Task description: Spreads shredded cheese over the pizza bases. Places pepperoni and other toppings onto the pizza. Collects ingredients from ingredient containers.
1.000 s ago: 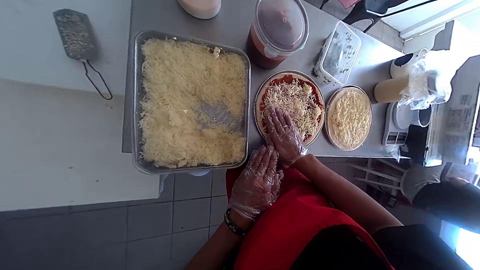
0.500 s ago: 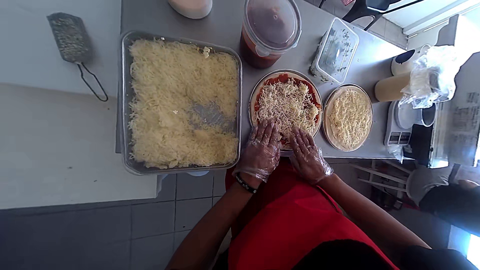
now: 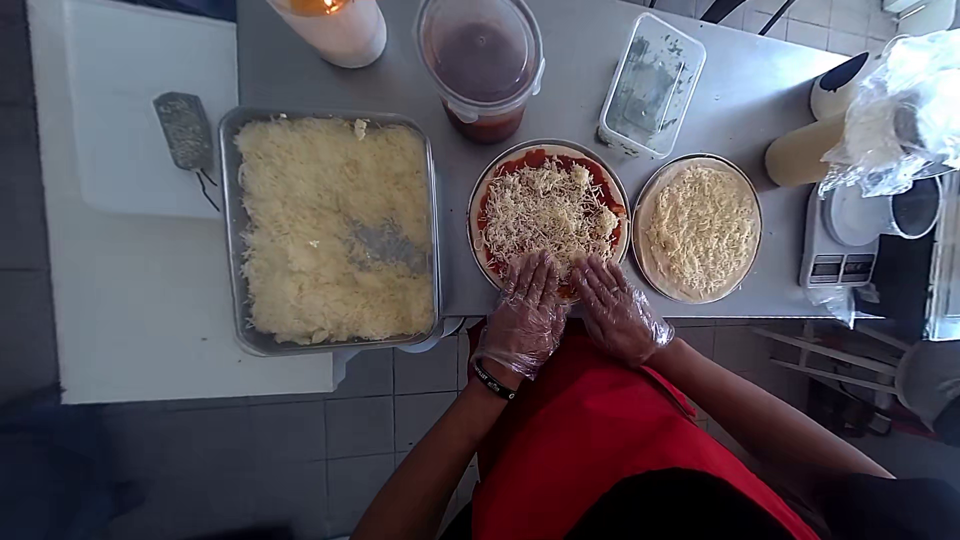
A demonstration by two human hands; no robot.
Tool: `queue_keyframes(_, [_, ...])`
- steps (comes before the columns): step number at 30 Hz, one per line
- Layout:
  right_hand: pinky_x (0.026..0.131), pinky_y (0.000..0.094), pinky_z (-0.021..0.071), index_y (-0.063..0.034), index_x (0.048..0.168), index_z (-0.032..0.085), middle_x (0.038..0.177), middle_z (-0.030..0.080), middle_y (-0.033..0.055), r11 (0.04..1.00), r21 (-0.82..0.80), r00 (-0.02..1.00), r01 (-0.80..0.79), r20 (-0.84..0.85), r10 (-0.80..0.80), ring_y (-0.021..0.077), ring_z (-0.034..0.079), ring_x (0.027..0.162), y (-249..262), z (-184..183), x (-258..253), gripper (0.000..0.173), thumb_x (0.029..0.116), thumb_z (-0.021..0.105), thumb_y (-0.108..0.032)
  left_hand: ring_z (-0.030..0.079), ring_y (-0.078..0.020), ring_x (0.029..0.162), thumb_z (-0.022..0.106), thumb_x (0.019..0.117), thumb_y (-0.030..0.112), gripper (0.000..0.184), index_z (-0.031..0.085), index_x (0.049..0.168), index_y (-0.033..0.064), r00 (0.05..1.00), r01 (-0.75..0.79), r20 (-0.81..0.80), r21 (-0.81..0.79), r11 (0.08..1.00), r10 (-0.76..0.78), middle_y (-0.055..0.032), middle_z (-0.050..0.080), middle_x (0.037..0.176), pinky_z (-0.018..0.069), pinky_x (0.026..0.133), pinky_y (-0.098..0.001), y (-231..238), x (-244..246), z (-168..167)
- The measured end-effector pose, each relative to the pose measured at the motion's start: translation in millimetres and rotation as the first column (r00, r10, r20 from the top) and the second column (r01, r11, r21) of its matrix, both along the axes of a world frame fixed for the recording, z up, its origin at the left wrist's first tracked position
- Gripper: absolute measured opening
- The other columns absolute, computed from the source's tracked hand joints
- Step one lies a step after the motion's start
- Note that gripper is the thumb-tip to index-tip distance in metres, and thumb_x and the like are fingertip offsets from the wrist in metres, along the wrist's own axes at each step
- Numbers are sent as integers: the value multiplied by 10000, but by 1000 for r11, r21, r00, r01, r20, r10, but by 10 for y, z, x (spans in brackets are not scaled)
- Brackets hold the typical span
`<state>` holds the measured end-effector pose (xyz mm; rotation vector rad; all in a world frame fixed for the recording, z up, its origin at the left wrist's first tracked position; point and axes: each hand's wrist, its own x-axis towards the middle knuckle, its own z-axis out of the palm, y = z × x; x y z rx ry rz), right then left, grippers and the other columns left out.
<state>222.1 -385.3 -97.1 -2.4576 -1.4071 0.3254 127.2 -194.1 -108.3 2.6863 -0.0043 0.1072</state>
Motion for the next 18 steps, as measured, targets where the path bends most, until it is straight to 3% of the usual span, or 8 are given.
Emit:
queue_keyframes(5, [1263,547,209,13,1529,451,1605,408,208,1000,10,999,-18,-32,19,317,325,1534,-69,5,113,555,1060,325,-256,433,-329,1468,405,1047,281,539,518,1469,-37,995,91,-40,-20,996,-91,-197,481,1551,310,1214,-540,-157,111,9])
queue_keyframes(8, [1254,557,242,39,1520,448,1587,429,222,991,90,994,104,18,-106,328,356,1518,-5,37,331,550,1057,355,-243,467,-351,1439,419,1054,295,530,550,1435,-50,999,50,13,21,999,-50,-212,518,1514,334,1202,-546,-134,318,120])
queue_keyframes(11, [1260,570,195,80,1543,373,1626,346,248,981,-2,981,195,19,-195,355,286,1545,77,43,570,615,1017,351,-237,380,-390,1487,455,1045,322,601,455,1491,-80,990,-7,-139,72,997,17,-248,419,1577,264,1230,-552,-127,663,171])
queue_keyframes(13, [1269,565,173,63,1552,373,1635,338,234,990,9,990,142,20,-142,344,274,1552,78,-33,597,610,1027,344,-247,362,-400,1494,492,1035,273,598,426,1501,-97,985,30,-172,56,998,-20,-261,397,1586,255,1234,-542,-174,859,139])
queue_keyframes(18, [1262,584,152,24,1567,373,1643,329,223,994,31,994,103,30,-104,338,262,1557,-3,-127,602,615,1021,354,-259,275,-368,1541,449,1054,242,595,357,1541,-88,943,127,-312,21,992,-114,-248,330,1628,172,1263,-513,-200,1078,197])
